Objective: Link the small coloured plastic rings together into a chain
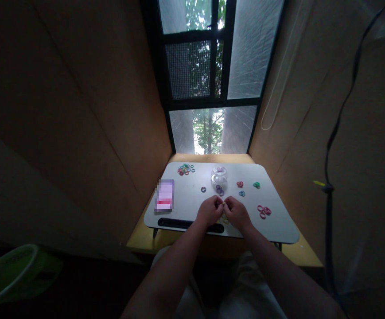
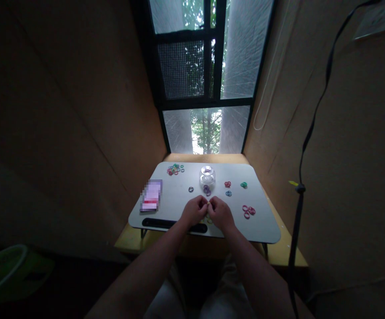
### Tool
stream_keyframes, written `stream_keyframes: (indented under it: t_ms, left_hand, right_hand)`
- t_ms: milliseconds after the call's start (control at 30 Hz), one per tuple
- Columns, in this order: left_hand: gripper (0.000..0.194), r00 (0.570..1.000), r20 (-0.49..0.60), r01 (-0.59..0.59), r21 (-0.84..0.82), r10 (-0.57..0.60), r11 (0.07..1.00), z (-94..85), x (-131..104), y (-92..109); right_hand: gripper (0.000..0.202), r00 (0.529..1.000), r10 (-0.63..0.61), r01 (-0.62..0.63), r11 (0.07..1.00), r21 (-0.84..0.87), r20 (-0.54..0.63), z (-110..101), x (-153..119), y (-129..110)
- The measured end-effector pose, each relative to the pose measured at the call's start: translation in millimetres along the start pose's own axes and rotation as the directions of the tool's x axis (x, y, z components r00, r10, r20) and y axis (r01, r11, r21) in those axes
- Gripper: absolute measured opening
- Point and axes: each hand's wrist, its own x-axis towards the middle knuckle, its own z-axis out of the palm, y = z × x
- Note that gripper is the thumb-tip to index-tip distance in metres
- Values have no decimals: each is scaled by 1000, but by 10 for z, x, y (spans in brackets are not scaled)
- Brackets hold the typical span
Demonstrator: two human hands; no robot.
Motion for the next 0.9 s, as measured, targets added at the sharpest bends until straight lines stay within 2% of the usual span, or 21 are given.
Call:
stream_keyframes:
  t_ms: [900]
  left_hand:
    - [9,1000,-11,-1,4,1,1000,-4,-7,3]
  right_hand:
    - [12,1000,4,-4,1000,23,-4,-9,2,-25]
